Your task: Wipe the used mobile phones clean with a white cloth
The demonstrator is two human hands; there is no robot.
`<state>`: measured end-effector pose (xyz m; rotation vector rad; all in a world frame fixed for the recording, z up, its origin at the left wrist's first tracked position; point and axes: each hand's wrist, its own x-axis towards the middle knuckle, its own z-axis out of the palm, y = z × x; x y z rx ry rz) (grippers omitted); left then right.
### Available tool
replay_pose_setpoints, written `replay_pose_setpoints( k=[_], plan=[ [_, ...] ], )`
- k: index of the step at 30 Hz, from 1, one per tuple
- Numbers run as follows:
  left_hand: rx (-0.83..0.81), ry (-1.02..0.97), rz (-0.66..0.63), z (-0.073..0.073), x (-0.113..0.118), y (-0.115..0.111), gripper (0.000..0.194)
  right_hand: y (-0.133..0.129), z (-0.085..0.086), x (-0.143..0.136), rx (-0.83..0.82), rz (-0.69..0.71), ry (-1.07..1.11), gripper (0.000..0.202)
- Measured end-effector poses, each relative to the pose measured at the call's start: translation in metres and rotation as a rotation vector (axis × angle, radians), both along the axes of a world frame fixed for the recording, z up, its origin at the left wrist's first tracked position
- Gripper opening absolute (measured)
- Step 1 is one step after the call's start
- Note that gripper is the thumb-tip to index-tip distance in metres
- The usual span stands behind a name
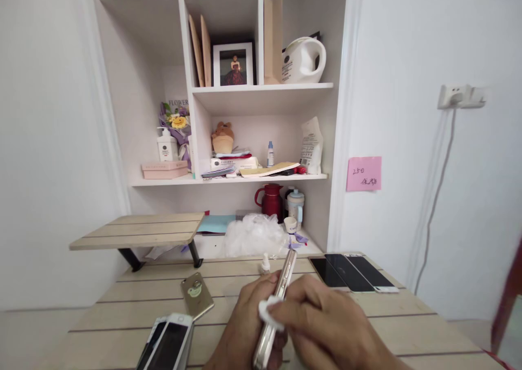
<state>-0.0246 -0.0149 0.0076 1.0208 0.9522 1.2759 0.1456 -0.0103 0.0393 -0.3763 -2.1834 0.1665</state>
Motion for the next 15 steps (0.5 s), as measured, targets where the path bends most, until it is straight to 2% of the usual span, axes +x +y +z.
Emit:
replay_pose_setpoints(
  k=[2,5,7,11,13,15],
  plan=[
    [-0.064,0.007,-0.081,0.003,0.007,-0.001,0.036,0.013,0.002,0.009,0.036,-0.065,0.053,0.033],
    [-0.151,-0.048,-0.143,0.008,0.015,0.001,0.040,0.030,0.001,0.019,0.052,-0.228,0.173,0.028],
    [-0.205,-0.094,-0.166,0.010,0.016,0.002,0.046,0.035,-0.001,0.020,0.063,-0.286,0.218,0.025],
    [-0.302,-0.186,-0.276,0.012,0.012,-0.004,0.060,0.034,-0.005,0.012,0.099,-0.323,0.261,0.027],
    [-0.307,-0.275,-0.292,0.012,0.011,-0.009,0.059,0.030,-0.007,0.006,0.102,-0.305,0.269,0.028],
    [-0.296,-0.344,-0.255,0.010,0.011,-0.012,0.052,0.024,-0.010,-0.002,0.104,-0.258,0.252,0.030]
  ],
)
